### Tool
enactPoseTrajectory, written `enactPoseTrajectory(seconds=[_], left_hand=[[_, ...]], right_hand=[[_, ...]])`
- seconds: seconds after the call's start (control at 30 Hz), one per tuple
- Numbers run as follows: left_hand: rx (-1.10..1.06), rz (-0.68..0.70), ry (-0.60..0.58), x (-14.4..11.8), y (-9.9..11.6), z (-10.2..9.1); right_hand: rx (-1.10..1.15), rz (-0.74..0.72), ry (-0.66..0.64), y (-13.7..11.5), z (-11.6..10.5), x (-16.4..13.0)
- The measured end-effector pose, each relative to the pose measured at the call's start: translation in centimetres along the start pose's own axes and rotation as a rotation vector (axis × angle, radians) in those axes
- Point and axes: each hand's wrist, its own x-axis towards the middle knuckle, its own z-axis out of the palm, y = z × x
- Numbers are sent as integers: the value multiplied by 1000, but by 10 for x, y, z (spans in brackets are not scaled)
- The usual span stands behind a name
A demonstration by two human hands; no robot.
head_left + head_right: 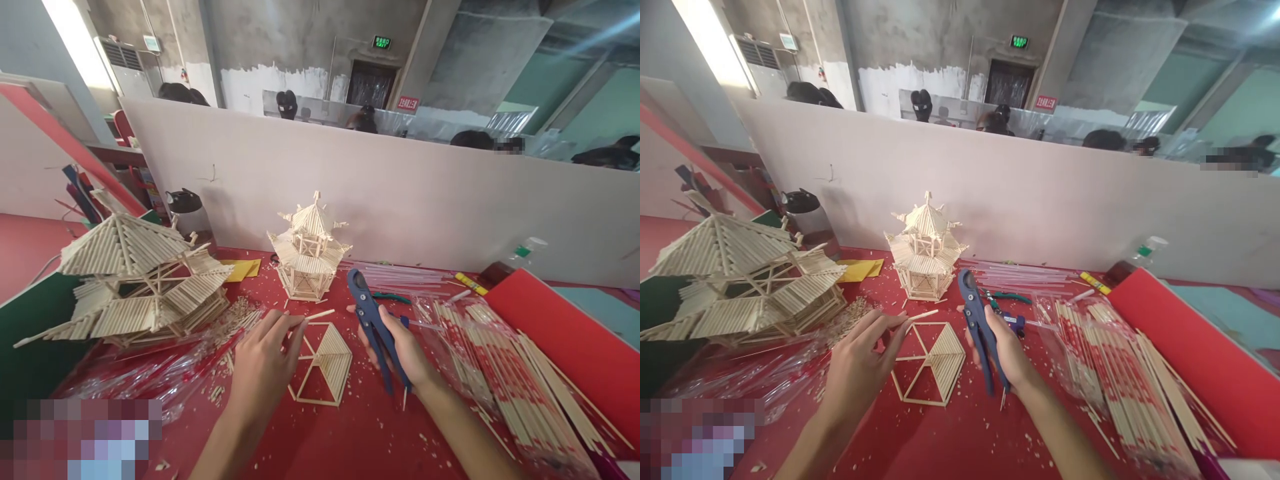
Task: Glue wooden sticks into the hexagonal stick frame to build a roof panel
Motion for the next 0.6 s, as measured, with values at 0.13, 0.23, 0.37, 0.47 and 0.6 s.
enactPoseTrajectory(seconds=[0.13, 0.23, 0.37, 0.47, 0.6], left_hand=[[12, -3, 42, 3, -3, 9], [25, -22, 53, 0, -11, 15], [65, -25, 35, -5, -19, 20], [94, -9, 17, -7, -20, 23], [138, 27, 19, -10, -19, 22]], right_hand=[[-613, -33, -45, -28, -3, 3], [-1053, -89, -30, -41, -1, -2], [-1269, -50, -166, -42, 4, -9], [-1270, -15, -290, -40, 8, -14], [-1211, -4, -321, -41, 14, -18]])
